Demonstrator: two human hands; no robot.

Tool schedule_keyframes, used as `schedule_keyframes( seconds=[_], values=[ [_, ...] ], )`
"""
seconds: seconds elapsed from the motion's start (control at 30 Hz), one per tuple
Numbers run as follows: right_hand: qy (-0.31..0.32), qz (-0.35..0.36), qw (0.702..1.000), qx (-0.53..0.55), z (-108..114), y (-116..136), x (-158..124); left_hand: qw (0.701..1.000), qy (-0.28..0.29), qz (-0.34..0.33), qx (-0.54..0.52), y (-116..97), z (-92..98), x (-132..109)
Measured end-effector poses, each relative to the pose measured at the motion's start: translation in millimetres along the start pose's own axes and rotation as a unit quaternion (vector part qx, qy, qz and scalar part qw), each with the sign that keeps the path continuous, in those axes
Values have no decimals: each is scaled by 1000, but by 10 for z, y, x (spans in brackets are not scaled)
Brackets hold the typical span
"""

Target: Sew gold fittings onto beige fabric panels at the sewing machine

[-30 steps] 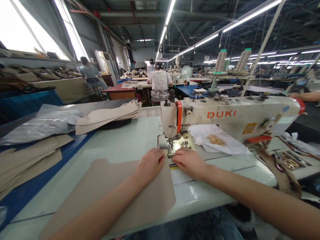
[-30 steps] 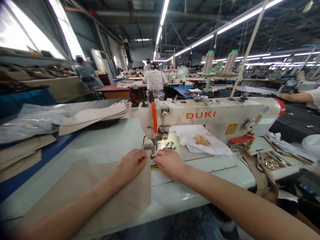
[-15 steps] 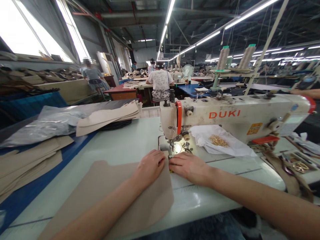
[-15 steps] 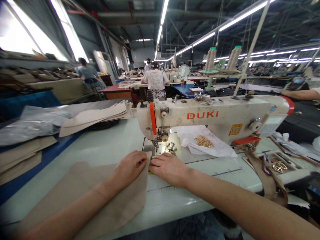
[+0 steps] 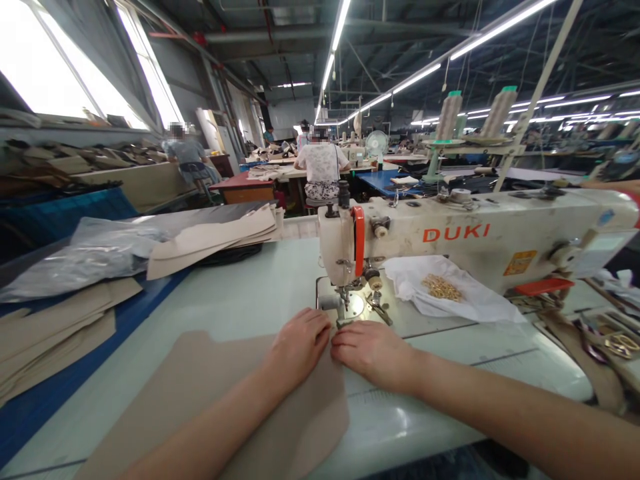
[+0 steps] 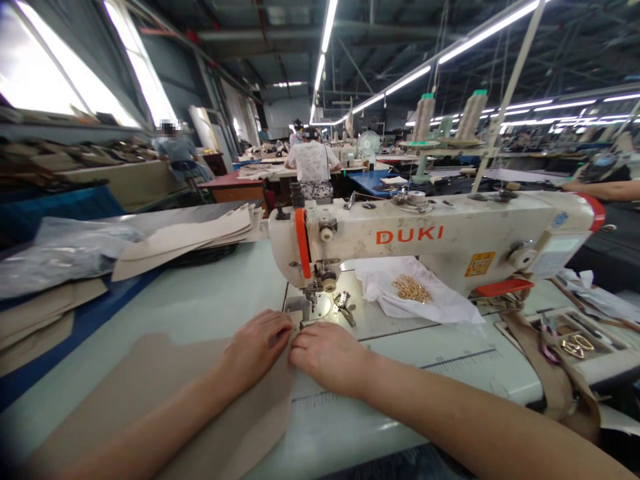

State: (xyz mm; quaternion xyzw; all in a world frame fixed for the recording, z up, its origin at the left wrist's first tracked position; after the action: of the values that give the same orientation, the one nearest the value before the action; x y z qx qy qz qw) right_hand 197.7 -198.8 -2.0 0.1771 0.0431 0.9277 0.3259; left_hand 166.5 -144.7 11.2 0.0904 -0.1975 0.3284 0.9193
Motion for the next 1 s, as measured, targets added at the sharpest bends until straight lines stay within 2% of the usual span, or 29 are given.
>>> schedule_keyframes(
  seconds=[0.4,1.0],
  values=[
    [-28,-8,999,33,37,-16,-12,1000,-23,-5,-7,7,-12,-2],
    [-39,-26,998,32,65,-25,-15,1000,-8,-3,-17,-11,-45,9]
  ],
)
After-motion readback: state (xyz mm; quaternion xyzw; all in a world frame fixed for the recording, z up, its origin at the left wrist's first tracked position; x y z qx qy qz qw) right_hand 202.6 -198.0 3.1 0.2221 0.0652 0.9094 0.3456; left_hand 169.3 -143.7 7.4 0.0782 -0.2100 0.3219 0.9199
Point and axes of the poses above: each hand's wrist, its own x-axis towards the middle knuckle, its own z-axis out of the back of the hand, y = z × x, the point moved 10 cm from there along x, towards the middle knuckle, and after that the axes turned 15 degrees about x, right-handed, at the moved point
